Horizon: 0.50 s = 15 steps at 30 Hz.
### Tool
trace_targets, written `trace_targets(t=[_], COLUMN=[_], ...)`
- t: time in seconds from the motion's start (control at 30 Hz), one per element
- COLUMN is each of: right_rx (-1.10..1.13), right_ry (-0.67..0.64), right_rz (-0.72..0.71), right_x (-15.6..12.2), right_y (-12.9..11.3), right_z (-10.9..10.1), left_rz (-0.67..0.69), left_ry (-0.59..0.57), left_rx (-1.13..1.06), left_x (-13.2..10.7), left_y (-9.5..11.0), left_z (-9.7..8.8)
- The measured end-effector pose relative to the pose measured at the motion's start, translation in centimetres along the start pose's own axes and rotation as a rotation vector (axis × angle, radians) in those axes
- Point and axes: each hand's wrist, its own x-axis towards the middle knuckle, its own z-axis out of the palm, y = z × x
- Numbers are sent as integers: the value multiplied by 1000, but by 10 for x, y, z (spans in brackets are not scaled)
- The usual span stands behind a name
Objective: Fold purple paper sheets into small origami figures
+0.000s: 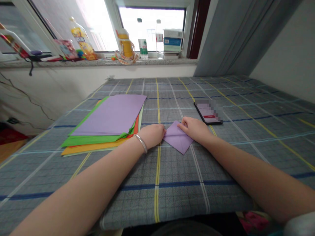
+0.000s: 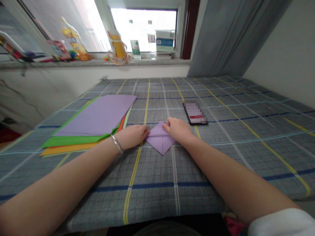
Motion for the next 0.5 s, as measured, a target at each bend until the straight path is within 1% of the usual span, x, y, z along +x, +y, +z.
trace_targets(t=[0.07,0.17,0.37,0.5], right_rx=[1,-8,-4,-8], right_ry=[-3,-20,-28,-9], right_rz=[-2,-9,-2,6], right_x=[1,3,4,5], right_y=[0,0,0,1], right_z=[1,1,2,4], left_rz=[-78,-120,-132,-70], left_ry=[80,130,163,242], left_rx=[60,108,132,159], left_x=[-1,1,4,7], left_y=[6,13,14,11], left_z=[6,9,8,12])
